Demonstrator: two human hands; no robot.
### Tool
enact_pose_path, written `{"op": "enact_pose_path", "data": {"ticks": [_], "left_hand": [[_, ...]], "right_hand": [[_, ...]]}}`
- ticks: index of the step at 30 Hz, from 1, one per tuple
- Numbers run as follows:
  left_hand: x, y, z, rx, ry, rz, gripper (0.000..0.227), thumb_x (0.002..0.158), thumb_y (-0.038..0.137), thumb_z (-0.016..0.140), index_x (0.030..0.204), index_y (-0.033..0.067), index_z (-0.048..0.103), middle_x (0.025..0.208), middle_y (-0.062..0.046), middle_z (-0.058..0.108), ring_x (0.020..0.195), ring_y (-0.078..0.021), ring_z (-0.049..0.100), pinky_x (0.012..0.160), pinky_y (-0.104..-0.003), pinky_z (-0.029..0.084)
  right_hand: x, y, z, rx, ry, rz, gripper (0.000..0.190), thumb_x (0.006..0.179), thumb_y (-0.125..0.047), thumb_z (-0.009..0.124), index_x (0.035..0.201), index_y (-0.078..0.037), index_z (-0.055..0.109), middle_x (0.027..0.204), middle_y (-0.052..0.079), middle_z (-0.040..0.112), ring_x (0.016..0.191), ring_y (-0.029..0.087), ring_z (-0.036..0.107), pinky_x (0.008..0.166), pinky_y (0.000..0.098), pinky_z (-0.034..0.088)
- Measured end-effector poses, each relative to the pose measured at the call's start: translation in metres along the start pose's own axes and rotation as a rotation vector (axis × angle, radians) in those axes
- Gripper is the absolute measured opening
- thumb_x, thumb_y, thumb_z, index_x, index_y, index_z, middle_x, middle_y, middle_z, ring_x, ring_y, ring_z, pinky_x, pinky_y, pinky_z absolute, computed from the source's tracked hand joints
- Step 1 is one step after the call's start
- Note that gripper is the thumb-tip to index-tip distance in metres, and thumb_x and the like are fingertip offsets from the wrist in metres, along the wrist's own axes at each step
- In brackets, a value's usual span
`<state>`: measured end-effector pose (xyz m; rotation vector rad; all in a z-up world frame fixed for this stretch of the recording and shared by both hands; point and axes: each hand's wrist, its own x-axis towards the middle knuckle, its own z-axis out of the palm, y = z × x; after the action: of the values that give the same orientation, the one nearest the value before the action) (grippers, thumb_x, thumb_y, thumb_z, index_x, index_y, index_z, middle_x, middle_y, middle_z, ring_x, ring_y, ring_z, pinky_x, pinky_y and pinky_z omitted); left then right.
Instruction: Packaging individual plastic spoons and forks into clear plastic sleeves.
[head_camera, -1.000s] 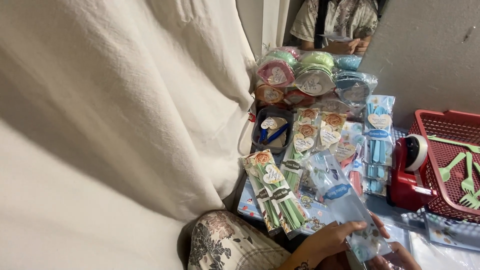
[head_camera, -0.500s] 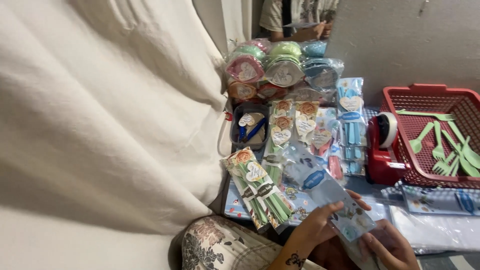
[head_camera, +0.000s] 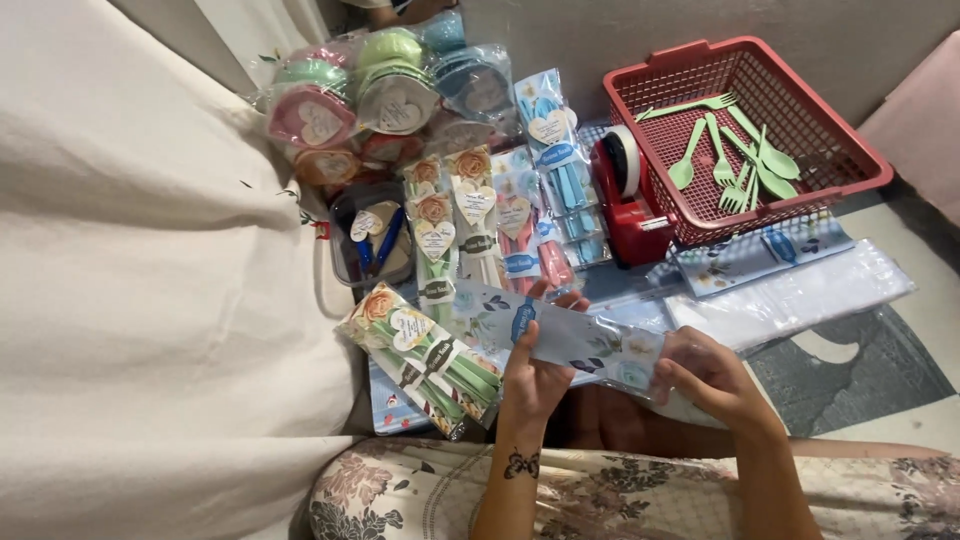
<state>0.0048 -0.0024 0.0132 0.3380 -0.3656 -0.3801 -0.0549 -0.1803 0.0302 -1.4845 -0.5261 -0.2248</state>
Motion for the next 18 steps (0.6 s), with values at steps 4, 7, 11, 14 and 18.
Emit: {"op": "enact_pose_path", "data": {"ticks": [4, 7, 11, 14, 18], "left_hand": [[-0.005, -0.015, 0.0, 0.063, -0.085, -0.038, 0.046, 0.085, 0.027, 0.038, 0.126, 0.012, 0.023, 0.121, -0.019, 0.041, 0.115, -0.0277, 0.039, 0.097, -0.042, 0.031], [-0.009, -0.026, 0.001, 0.107, -0.145, -0.122, 0.046, 0.085, 0.025, 0.036, 0.125, 0.0052, 0.025, 0.119, -0.023, 0.042, 0.114, -0.0298, 0.04, 0.096, -0.043, 0.031], [-0.007, -0.013, 0.006, 0.155, -0.122, -0.114, 0.047, 0.086, 0.024, 0.034, 0.128, 0.0093, 0.021, 0.12, -0.024, 0.041, 0.11, -0.0297, 0.044, 0.093, -0.043, 0.036], [-0.005, 0.001, 0.014, 0.034, 0.022, -0.169, 0.036, 0.086, 0.016, 0.045, 0.12, 0.0104, 0.037, 0.116, -0.02, 0.047, 0.102, -0.026, 0.048, 0.084, -0.036, 0.042], [0.0, 0.003, 0.022, 0.214, 0.053, -0.131, 0.03, 0.084, 0.011, 0.038, 0.114, 0.0074, 0.041, 0.116, -0.016, 0.049, 0.101, -0.0236, 0.048, 0.081, -0.034, 0.043]], "right_hand": [[0.002, -0.001, 0.001, -0.091, 0.005, -0.002, 0.013, 0.08, -0.011, 0.048, 0.074, -0.004, 0.057, 0.047, 0.004, 0.062, 0.046, 0.014, 0.063, 0.054, 0.0272, 0.047], [0.0, -0.001, -0.002, -0.126, 0.01, -0.011, 0.011, 0.078, -0.007, 0.048, 0.073, -0.002, 0.056, 0.045, 0.003, 0.062, 0.044, 0.011, 0.059, 0.051, 0.0242, 0.045], [-0.006, -0.007, -0.018, -0.092, 0.086, -0.021, 0.008, 0.073, -0.001, 0.051, 0.078, 0.003, 0.057, 0.046, 0.008, 0.062, 0.042, 0.012, 0.06, 0.043, 0.0238, 0.048], [-0.013, -0.023, -0.044, -0.139, 0.066, -0.077, 0.002, 0.081, -0.005, 0.047, 0.082, -0.006, 0.049, 0.06, 0.002, 0.054, 0.051, 0.007, 0.056, 0.045, 0.0127, 0.052], [-0.022, -0.041, -0.081, -0.204, 0.199, -0.151, 0.007, 0.082, -0.009, 0.048, 0.088, -0.008, 0.052, 0.065, -0.002, 0.055, 0.052, 0.002, 0.056, 0.048, 0.0088, 0.055]]}}
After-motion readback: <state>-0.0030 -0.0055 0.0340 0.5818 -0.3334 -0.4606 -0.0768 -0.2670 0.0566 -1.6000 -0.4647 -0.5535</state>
